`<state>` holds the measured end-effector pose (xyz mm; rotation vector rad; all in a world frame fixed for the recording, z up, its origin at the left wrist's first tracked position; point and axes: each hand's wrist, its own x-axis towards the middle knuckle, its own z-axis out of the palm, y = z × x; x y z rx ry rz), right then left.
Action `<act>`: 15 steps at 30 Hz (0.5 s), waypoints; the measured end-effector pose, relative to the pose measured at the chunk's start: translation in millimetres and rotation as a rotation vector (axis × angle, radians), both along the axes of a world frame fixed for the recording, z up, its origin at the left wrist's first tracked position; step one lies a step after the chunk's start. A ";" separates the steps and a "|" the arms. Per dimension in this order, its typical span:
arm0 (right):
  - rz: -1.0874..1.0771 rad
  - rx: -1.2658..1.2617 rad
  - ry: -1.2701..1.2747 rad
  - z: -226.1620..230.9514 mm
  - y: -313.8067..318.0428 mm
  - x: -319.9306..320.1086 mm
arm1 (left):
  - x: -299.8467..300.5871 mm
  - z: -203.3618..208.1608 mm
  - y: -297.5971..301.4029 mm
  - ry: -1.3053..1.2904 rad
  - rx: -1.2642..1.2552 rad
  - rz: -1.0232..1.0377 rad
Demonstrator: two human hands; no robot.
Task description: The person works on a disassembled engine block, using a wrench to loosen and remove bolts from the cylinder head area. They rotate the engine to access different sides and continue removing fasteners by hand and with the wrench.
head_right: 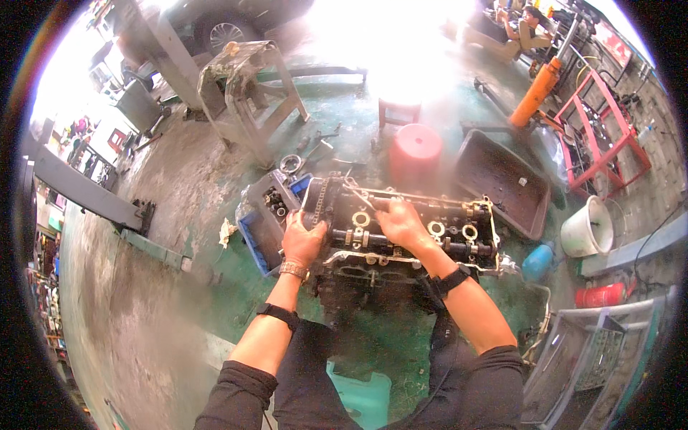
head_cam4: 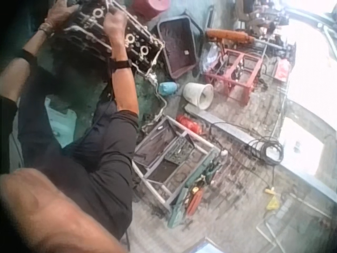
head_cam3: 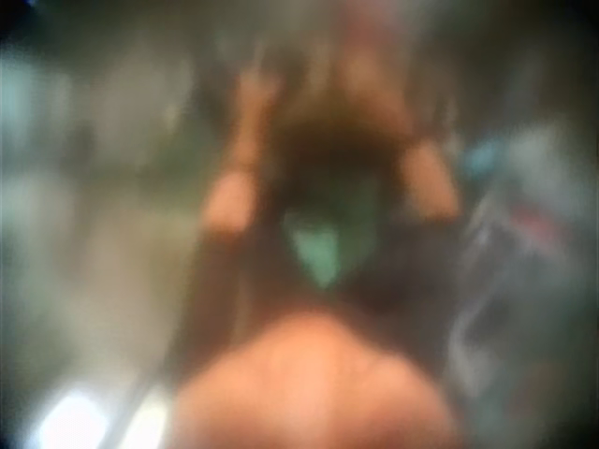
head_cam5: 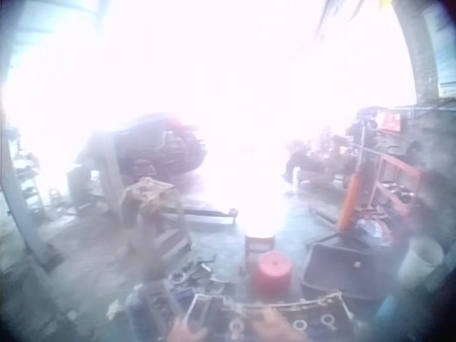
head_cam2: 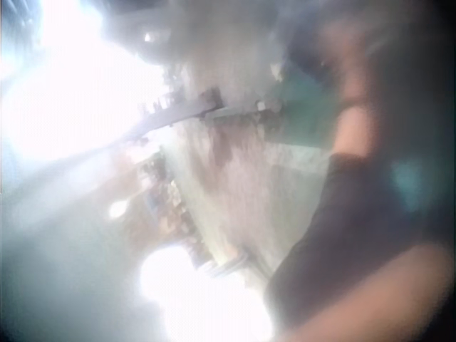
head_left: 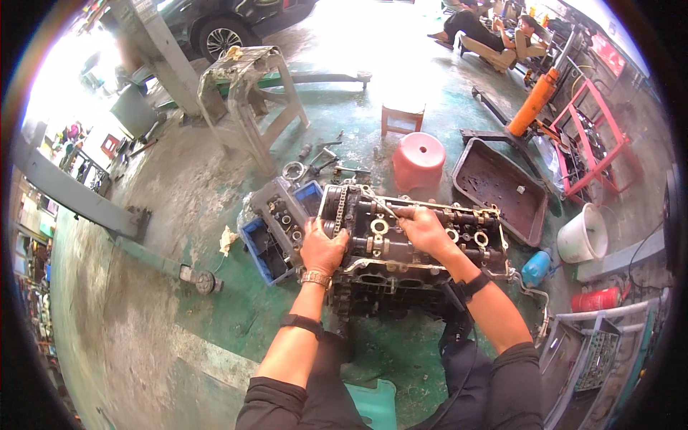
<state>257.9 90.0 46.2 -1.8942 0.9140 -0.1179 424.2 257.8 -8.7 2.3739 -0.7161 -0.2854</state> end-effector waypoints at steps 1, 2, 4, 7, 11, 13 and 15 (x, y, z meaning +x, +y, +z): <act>0.049 -0.045 0.024 1.4 2.4 0.0 | -1.0 1.6 0.0 0.009 -0.023 0.002; 0.010 -0.065 0.011 1.5 6.2 2.0 | -1.9 3.2 0.1 0.018 -0.044 0.004; 0.030 -0.129 0.007 1.5 10.3 1.8 | -2.7 6.2 -0.1 0.038 -0.059 0.003; 0.029 -0.170 -0.008 -2.3 13.3 4.6 | -4.0 8.9 0.3 0.035 -0.052 0.000; 0.000 -0.173 -0.013 -7.8 14.2 11.9 | -3.9 9.4 0.4 0.062 -0.076 -0.007; -0.024 -0.171 -0.019 -9.1 12.4 17.5 | -4.5 8.7 0.2 0.045 -0.082 -0.002; -0.047 -0.176 -0.038 -10.8 11.8 24.6 | -4.3 8.4 0.0 0.036 -0.082 0.002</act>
